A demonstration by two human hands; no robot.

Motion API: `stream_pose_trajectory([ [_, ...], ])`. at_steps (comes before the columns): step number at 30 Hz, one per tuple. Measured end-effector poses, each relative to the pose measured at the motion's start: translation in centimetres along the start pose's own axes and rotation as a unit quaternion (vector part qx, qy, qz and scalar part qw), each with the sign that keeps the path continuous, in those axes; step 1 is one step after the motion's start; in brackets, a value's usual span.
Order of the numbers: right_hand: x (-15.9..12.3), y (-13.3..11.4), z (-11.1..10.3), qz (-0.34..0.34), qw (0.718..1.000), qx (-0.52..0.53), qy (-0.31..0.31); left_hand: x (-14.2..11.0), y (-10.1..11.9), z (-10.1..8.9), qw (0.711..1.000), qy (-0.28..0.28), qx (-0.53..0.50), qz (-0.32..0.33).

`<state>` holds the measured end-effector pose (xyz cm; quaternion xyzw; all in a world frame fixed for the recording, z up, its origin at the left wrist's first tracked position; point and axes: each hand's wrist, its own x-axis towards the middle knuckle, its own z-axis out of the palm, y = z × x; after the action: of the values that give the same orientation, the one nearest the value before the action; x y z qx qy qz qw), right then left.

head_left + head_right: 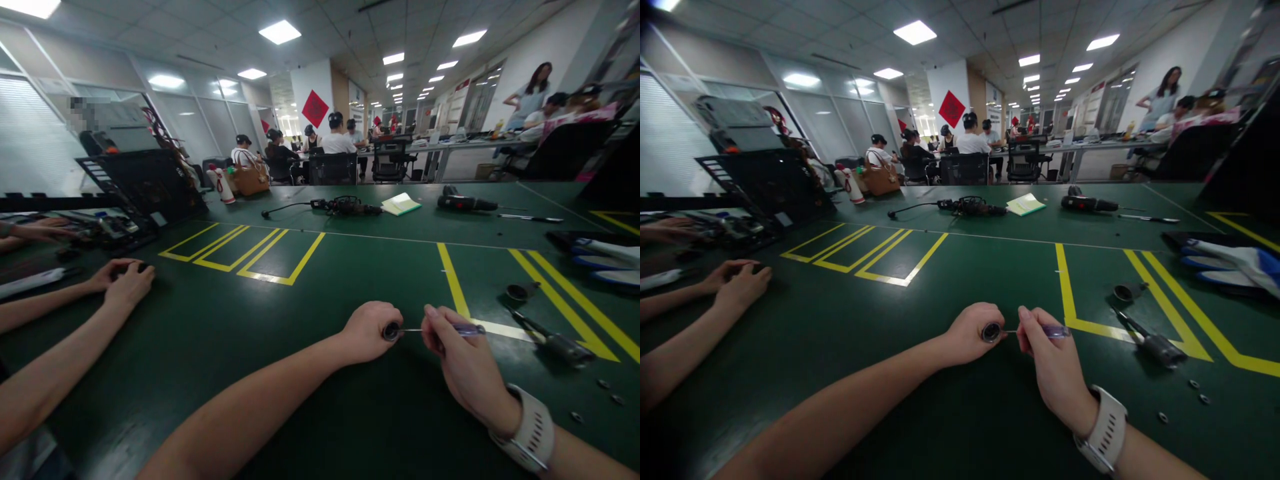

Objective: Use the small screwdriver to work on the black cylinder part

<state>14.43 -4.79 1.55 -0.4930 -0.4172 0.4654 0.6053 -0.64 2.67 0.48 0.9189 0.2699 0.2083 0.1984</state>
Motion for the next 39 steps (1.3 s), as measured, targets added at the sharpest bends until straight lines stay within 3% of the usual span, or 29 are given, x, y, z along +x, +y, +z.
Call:
stream_pose_trajectory([
  [7,-0.3,0.0,-0.6,-0.066,0.994,-0.081,0.015,-0.1,0.4,-0.4,0.998,-0.019,-0.030,-0.061],
  [11,-0.9,-0.9,-0.2,-0.116,0.977,-0.180,-0.013,-0.1,0.2,-0.1,0.998,-0.007,-0.027,-0.062],
  [16,-1.4,-1.4,0.4,-0.168,0.961,-0.206,-0.073,-0.1,0.1,0.0,0.999,-0.011,-0.019,-0.049],
  [18,-1.2,-1.3,0.3,-0.160,0.960,-0.217,-0.070,-0.1,0.2,-0.1,0.999,-0.016,-0.018,-0.048],
  [21,-0.6,-1.0,0.0,-0.097,0.973,-0.205,-0.034,-0.2,0.4,-0.3,0.998,-0.018,-0.018,-0.057],
  [24,0.0,-0.7,0.1,-0.010,0.996,-0.088,-0.001,-0.2,0.4,-0.4,0.998,-0.012,-0.025,-0.054],
  [28,0.5,-0.5,0.7,0.057,0.997,0.046,0.030,-0.2,0.4,-0.5,0.998,-0.009,-0.031,-0.060],
  [31,0.4,-0.6,0.7,0.056,0.997,0.043,0.039,-0.1,0.4,-0.6,0.997,-0.009,-0.033,-0.072],
  [36,-0.4,-1.1,0.1,-0.058,0.987,-0.153,0.003,-0.2,0.4,-0.5,0.997,-0.009,-0.034,-0.065],
  [39,-0.5,-1.2,0.0,-0.063,0.980,-0.189,-0.026,-0.3,0.3,-0.4,0.998,0.000,-0.039,-0.054],
])
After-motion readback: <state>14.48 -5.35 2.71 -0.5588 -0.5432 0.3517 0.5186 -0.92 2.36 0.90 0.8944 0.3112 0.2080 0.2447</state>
